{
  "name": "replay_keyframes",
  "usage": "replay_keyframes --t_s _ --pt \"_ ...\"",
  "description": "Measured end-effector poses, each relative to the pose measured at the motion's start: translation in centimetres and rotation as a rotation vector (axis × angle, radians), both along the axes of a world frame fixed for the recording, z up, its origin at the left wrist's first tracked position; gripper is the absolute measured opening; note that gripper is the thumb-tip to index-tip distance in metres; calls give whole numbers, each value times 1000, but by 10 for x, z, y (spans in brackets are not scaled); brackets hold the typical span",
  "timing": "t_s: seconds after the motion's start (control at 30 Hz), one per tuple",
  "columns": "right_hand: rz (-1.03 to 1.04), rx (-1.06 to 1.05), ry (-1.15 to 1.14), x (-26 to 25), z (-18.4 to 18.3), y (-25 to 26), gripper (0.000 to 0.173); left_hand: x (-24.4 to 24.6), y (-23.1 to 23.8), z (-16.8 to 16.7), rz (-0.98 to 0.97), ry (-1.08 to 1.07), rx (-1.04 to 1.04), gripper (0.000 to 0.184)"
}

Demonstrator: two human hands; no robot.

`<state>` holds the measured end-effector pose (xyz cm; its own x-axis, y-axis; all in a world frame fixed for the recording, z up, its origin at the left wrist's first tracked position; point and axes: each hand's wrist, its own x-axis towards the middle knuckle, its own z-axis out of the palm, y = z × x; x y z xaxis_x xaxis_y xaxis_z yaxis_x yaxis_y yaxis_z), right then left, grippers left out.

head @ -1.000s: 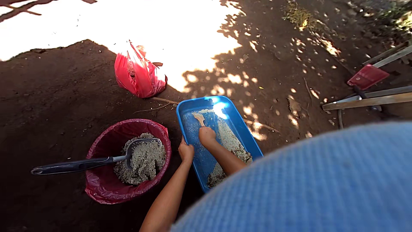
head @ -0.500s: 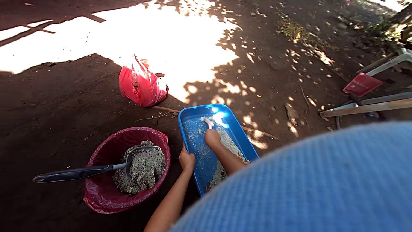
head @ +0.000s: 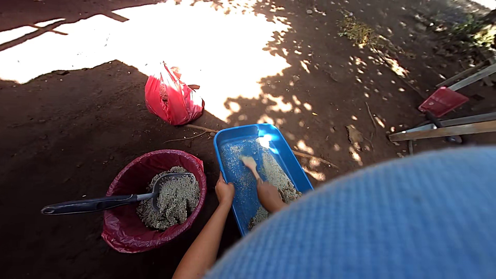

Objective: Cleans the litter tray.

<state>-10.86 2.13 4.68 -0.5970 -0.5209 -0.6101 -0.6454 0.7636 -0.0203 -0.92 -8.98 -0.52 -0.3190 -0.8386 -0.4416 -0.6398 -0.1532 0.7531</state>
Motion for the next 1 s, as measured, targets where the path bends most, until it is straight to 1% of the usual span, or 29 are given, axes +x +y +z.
replay_keyframes --t_s 0.07,0.1,0.13,0.2,0.3,0.33,0.37,0.4,0.47,0.53,0.57,0.6,0.67,0.73,0.8,0.83,0.87,0.93,1.0 --pt "28 72 -63 37 -15 55 58 0 -2 -3 11 -19 16 63" --pt "52 124 -79 42 -15 69 58 0 -3 -2 15 -25 21 64" --pt "73 142 -77 38 -11 71 58 -1 -1 -1 17 -31 25 64" --pt "95 127 -46 14 0 39 55 0 1 0 17 -32 23 64" --pt "63 7 8 -23 3 -37 45 1 -1 2 10 -27 0 62" --pt "43 -14 17 -27 5 -53 43 1 -2 2 11 -25 -3 61" --pt "37 -19 26 -27 8 -58 40 1 -1 2 13 -22 -3 61" --pt "43 -11 17 -21 12 -51 39 1 1 2 10 -23 5 62" --pt "90 32 -21 0 20 -13 43 1 1 2 12 -20 25 63" --pt "123 140 -48 20 21 31 55 1 0 2 17 -18 34 63" --pt "132 176 -50 21 19 42 59 -1 0 3 16 -20 36 64" --pt "136 188 -56 16 19 42 59 -2 2 3 13 -22 38 64" --pt "117 124 -42 -6 18 16 48 -1 5 3 6 -28 34 64" --pt "28 11 -17 -39 12 -27 40 0 5 4 -1 -27 20 63" --pt "-47 -20 3 -67 12 -55 40 -2 3 4 3 -20 8 62" --pt "-50 -13 -1 -71 13 -57 40 -3 -1 4 -4 -28 2 61" --pt "-31 8 -15 -65 14 -46 39 0 -3 3 -17 -43 7 61" --pt "44 64 -19 -41 12 11 40 3 0 0 -22 -51 29 62" --pt "69 139 3 -24 0 77 53 0 0 1 -16 -37 29 63"
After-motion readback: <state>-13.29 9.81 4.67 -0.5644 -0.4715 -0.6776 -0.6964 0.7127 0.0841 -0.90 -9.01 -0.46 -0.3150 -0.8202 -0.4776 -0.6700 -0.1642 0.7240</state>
